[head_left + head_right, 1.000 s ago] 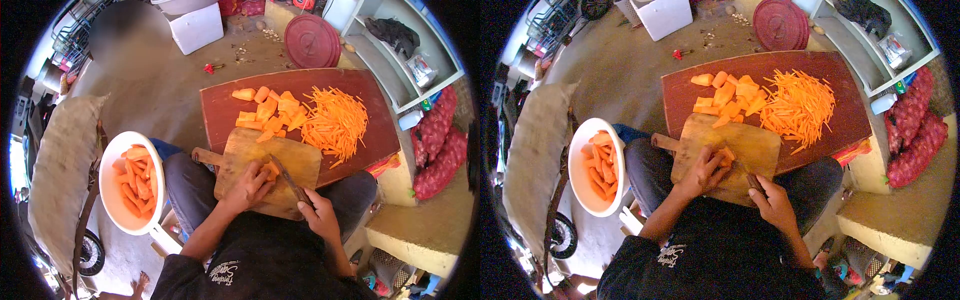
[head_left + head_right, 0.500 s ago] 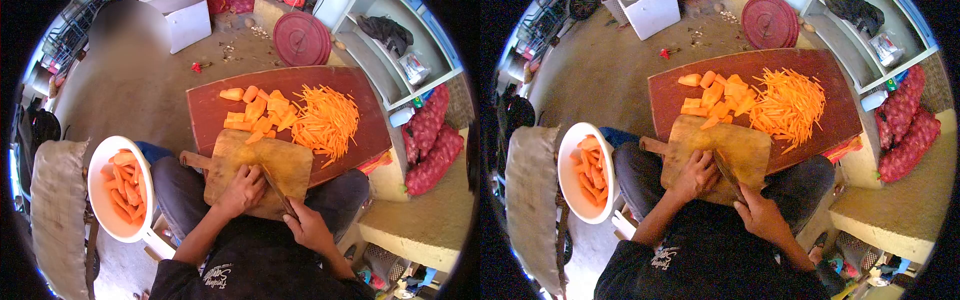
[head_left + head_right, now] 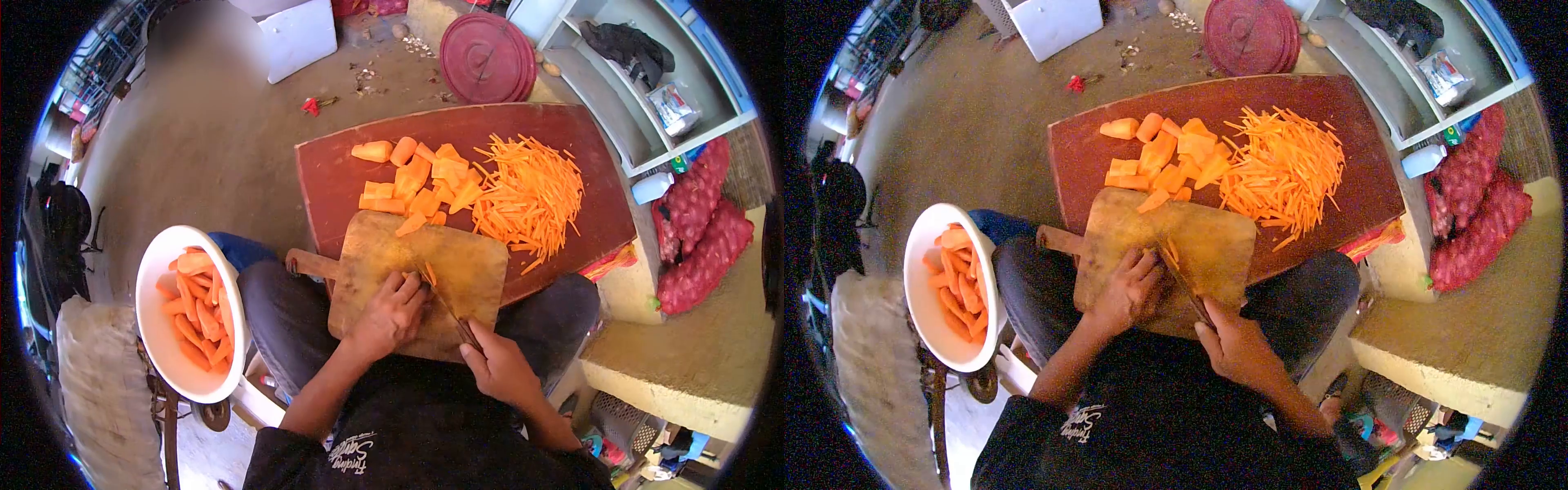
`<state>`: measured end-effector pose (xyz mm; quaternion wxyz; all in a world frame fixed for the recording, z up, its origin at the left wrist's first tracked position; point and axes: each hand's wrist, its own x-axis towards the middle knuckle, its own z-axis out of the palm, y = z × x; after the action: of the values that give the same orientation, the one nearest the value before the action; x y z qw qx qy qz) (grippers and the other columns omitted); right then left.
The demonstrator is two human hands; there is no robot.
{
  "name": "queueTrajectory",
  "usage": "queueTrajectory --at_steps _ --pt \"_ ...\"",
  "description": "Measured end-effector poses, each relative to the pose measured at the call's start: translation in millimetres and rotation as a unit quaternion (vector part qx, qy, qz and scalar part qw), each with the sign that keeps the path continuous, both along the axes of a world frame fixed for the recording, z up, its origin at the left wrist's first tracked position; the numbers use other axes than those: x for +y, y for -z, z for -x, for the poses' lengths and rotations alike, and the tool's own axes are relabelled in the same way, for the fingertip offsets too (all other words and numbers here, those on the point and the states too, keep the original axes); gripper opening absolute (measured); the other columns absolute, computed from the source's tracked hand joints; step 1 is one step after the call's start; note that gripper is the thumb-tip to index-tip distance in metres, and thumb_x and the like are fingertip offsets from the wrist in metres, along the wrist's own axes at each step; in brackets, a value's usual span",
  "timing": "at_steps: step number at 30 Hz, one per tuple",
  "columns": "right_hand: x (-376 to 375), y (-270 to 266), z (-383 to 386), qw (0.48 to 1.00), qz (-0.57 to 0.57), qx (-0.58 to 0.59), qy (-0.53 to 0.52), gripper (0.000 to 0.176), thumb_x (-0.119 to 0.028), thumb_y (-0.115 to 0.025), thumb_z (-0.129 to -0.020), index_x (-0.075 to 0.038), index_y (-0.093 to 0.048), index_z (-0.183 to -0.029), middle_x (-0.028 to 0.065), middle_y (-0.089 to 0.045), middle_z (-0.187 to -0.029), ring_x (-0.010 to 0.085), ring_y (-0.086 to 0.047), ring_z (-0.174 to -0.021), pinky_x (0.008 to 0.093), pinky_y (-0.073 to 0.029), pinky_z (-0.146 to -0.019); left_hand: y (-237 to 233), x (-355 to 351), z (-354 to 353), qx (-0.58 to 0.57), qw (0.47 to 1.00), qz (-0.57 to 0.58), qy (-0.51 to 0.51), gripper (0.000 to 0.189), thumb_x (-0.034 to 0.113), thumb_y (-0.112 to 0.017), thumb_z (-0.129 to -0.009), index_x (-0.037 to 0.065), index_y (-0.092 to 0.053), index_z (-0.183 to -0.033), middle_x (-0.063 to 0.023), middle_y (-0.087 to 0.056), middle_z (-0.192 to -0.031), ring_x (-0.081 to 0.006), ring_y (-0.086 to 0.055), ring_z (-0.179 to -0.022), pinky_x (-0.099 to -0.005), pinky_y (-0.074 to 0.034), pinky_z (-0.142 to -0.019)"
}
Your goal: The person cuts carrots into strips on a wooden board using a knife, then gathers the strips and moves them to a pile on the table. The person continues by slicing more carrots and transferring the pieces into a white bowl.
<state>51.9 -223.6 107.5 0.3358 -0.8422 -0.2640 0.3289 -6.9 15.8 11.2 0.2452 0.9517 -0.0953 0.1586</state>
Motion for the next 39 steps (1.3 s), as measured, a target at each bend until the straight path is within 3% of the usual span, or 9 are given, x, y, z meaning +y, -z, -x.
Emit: queueTrajectory --at_steps 3,6,9,12,18,21,27,33,39 --pt "1.0 6.3 2.9 1.000 0.021 -0.016 -0.012 0.046 -0.020 -0.063 -0.107 0.004 -0.054 -0.146 0.0339 -0.070 -0.115 0.0530 -0.070 -0.106 0.0521 -0.057 -0.089 -0.7 2.8 2.1 0.028 0.999 0.031 0.011 0.031 0.007 -0.073 -0.083 0.000 -0.073 -0.113 -0.0162 -0.062 -0.119 -0.0357 -0.058 -0.107 -0.0427 -0.054 -0.096" --pt "19.6 14.7 -4.9 0.996 0.021 -0.063 -0.055 0.042 -0.019 -0.062 -0.107 0.004 -0.055 -0.142 0.0328 -0.070 -0.110 0.0535 -0.070 -0.103 0.0520 -0.056 -0.086 5.3 3.0 -3.5 -0.032 0.999 0.032 0.019 0.032 0.006 -0.074 -0.082 -0.001 -0.072 -0.113 -0.0165 -0.062 -0.117 -0.0358 -0.059 -0.106 -0.0421 -0.055 -0.094" --pt "12.5 12.2 -3.3 0.994 -0.060 -0.084 -0.019 0.038 -0.017 -0.062 -0.107 0.003 -0.056 -0.138 0.0323 -0.069 -0.104 0.0549 -0.068 -0.099 0.0544 -0.055 -0.082 -2.1 2.2 -1.8 -0.017 0.999 0.036 0.004 0.030 0.004 -0.075 -0.079 -0.001 -0.072 -0.109 -0.0171 -0.062 -0.114 -0.0374 -0.060 -0.104 -0.0435 -0.055 -0.092" --pt "2.9 4.5 3.7 0.998 -0.045 -0.039 0.000 0.035 -0.017 -0.063 -0.106 0.002 -0.058 -0.134 0.0321 -0.068 -0.101 0.0561 -0.067 -0.096 0.0550 -0.054 -0.079 -3.0 1.6 0.5 -0.010 0.998 0.060 -0.007 0.030 0.003 -0.075 -0.078 -0.001 -0.072 -0.107 -0.0174 -0.062 -0.113 -0.0383 -0.061 -0.102 -0.0443 -0.056 -0.092" --pt "23.6 20.1 -7.6 0.993 -0.056 -0.099 -0.040 0.033 -0.017 -0.063 -0.107 0.001 -0.058 -0.134 0.0319 -0.069 -0.103 0.0542 -0.069 -0.099 0.0535 -0.055 -0.080 9.3 2.0 -0.6 -0.026 0.997 0.074 0.001 0.031 0.002 -0.074 -0.078 -0.002 -0.071 -0.108 -0.0169 -0.061 -0.112 -0.0379 -0.060 -0.103 -0.0447 -0.055 -0.093" --pt "13.3 -2.7 -1.0 1.000 -0.017 -0.011 -0.005 0.035 -0.017 -0.063 -0.107 0.002 -0.058 -0.135 0.0327 -0.069 -0.102 0.0545 -0.069 -0.100 0.0542 -0.055 -0.080 8.0 4.1 0.7 -0.037 0.998 0.042 0.014 0.032 0.002 -0.073 -0.078 -0.002 -0.072 -0.110 -0.0166 -0.061 -0.112 -0.0376 -0.059 -0.106 -0.0436 -0.054 -0.095" --pt "28.1 30.3 -6.4 0.985 -0.091 -0.141 -0.039 0.038 -0.016 -0.063 -0.106 0.002 -0.057 -0.139 0.0327 -0.068 -0.098 0.0534 -0.069 -0.096 0.0512 -0.055 -0.080 8.5 3.8 2.2 -0.005 0.998 0.055 0.021 0.032 0.003 -0.072 -0.082 -0.003 -0.072 -0.113 -0.0169 -0.061 -0.118 -0.0375 -0.058 -0.110 -0.0423 -0.053 -0.100" --pt "11.5 10.6 0.3 0.997 -0.058 -0.045 -0.007 0.037 -0.017 -0.064 -0.106 0.005 -0.058 -0.135 0.0326 -0.068 -0.096 0.0531 -0.069 -0.093 0.0516 -0.055 -0.079 5.8 6.3 9.9 0.013 0.996 0.084 0.005 0.034 0.003 -0.069 -0.083 -0.003 -0.073 -0.116 -0.0174 -0.062 -0.122 -0.0372 -0.059 -0.114 -0.0428 -0.053 -0.103" --pt "41.4 25.7 -7.2 0.993 -0.063 -0.097 -0.019 0.033 -0.015 -0.062 -0.106 0.002 -0.058 -0.134 0.0294 -0.066 -0.091 0.0505 -0.070 -0.090 0.0502 -0.054 -0.076 3.0 10.6 6.8 0.002 0.996 0.089 0.021 0.034 0.004 -0.066 -0.083 -0.004 -0.073 -0.115 -0.0172 -0.063 -0.121 -0.0373 -0.060 -0.114 -0.0436 -0.053 -0.103"
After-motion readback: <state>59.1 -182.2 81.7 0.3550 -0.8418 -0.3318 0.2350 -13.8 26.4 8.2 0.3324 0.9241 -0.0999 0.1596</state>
